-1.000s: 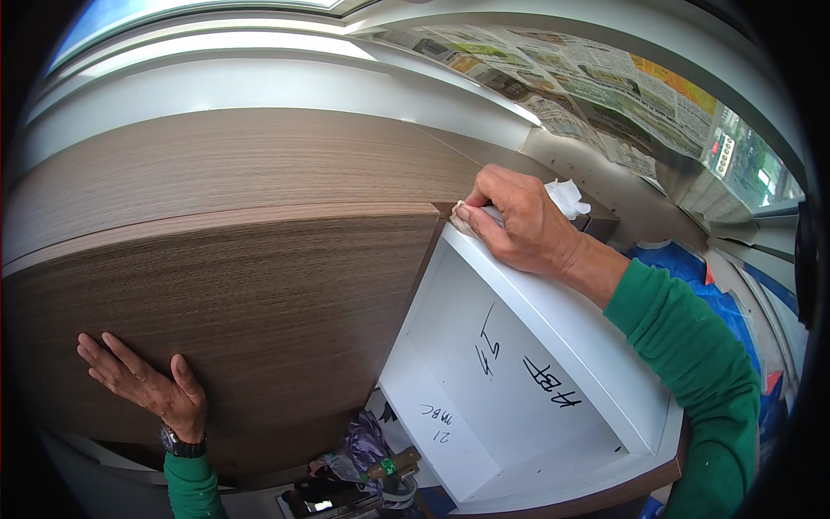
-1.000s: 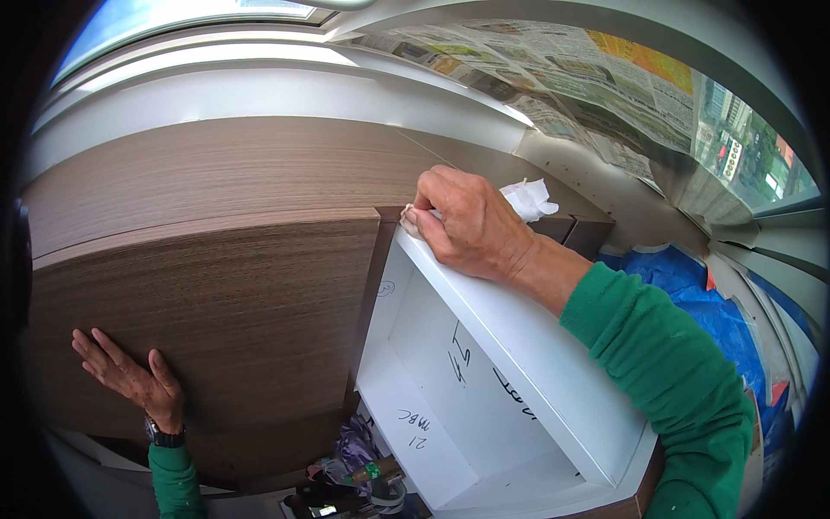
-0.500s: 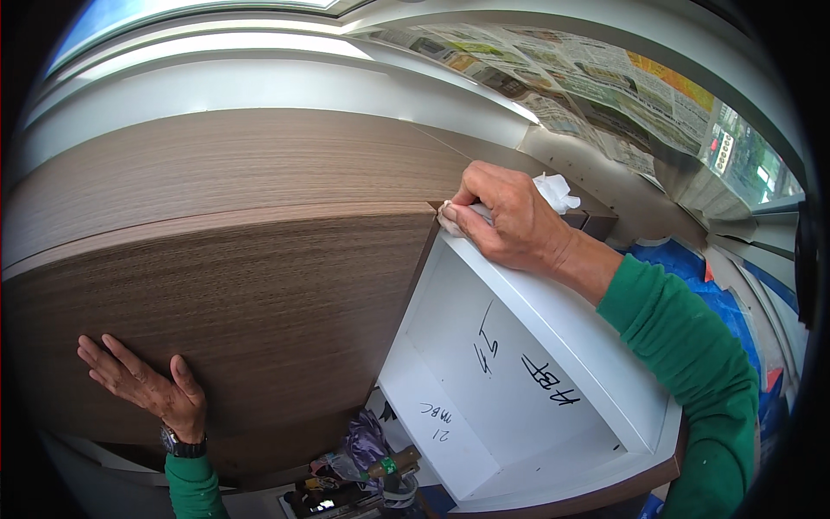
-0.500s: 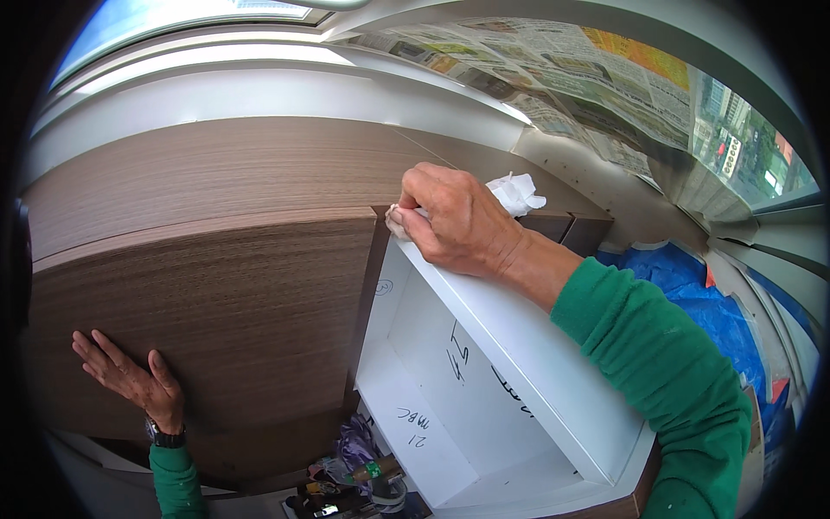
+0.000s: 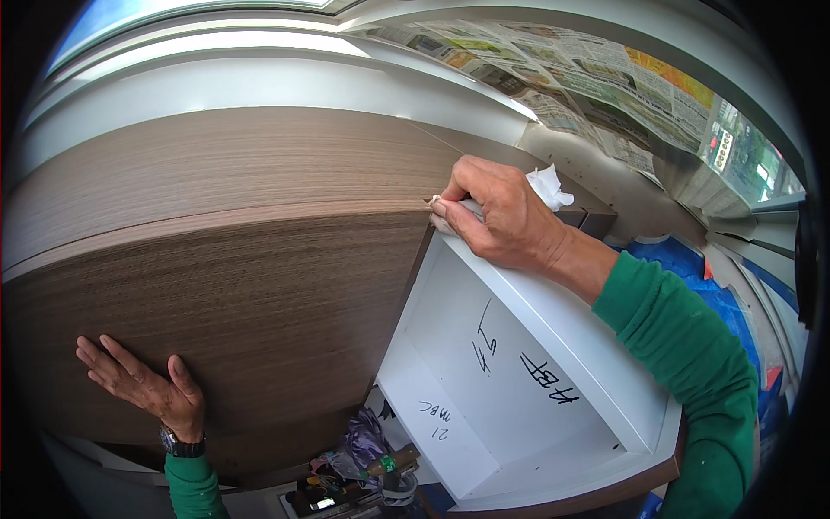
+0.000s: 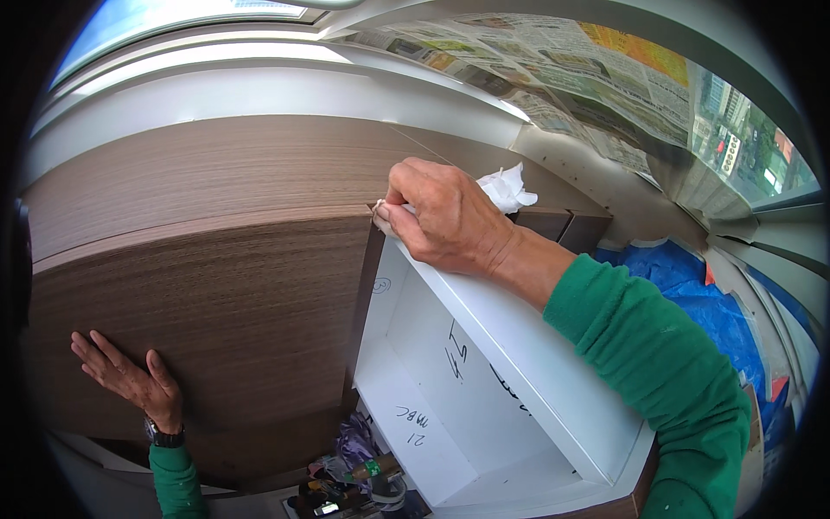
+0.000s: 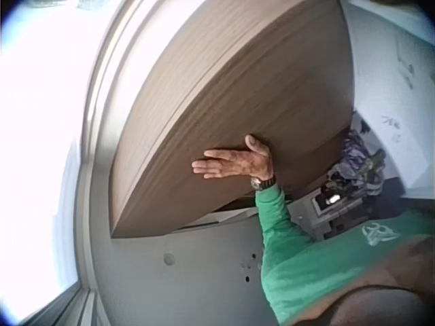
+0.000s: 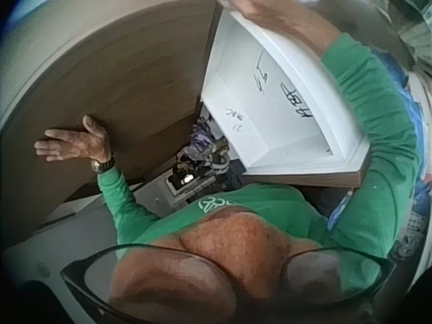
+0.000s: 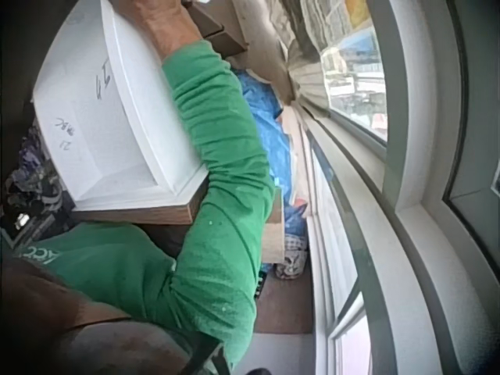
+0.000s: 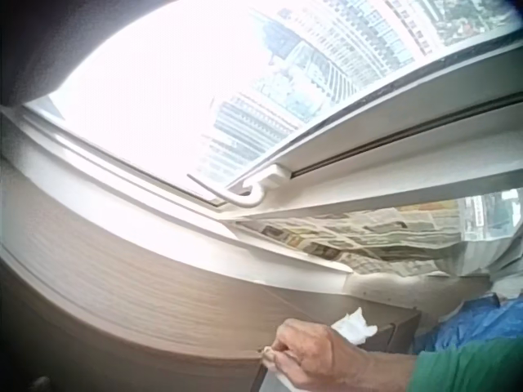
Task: The person cleans the interior and edges of a white wooden cabinet drawer and surrounding frame using a white cloth. The person later picks up a green bottle and a small grey object from a table and places a blue bag onto the floor.
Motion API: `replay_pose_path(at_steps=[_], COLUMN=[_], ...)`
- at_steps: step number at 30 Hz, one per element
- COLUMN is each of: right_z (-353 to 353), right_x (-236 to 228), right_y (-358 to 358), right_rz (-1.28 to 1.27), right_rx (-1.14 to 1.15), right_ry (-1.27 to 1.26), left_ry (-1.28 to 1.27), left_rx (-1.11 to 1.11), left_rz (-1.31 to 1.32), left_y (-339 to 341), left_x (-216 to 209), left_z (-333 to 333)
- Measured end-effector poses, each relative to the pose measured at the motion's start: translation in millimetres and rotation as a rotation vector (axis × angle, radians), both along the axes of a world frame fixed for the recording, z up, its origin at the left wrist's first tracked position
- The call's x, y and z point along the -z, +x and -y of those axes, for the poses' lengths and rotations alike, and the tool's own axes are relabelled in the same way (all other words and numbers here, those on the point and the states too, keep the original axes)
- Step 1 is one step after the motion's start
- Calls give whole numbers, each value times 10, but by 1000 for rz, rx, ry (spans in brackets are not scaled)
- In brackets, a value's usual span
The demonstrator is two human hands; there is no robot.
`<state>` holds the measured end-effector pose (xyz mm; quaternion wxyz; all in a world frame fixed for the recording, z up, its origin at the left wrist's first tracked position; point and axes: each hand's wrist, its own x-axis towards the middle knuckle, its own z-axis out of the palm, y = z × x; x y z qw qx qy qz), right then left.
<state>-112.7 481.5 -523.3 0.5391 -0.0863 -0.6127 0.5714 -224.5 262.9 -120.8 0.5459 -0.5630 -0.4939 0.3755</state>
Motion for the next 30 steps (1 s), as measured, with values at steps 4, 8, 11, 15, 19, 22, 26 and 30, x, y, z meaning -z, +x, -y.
replay_pose_path(at_steps=[4,8,11,15,19,22,26,30], right_z=[8,-4,24,-10,-29,-26,-33,-24], right_x=[21,55,80,-66,37,-50,47,64], right_y=[23,22,32,-31,43,-39,0,14], right_rz=[43,37,59,-32,86,6,58,70], right_rx=[2,-1,-2,0,-11,92,81,87], right_ry=[-7,-9,-27,40,86,214,219,228], left_ry=[-2,-3,-4,-3,-7,-6,0,1], left_rx=[-2,6,0,10,2,6,2,1], left_rz=[-7,-8,-6,1,-8,-10,-13,-13], left_y=[22,6,14,-1,1,8,3,7], left_x=[0,4,13,21,2,-13,-1,8], left_z=[-16,-17,-18,-15,-10,-15,-11,-22])
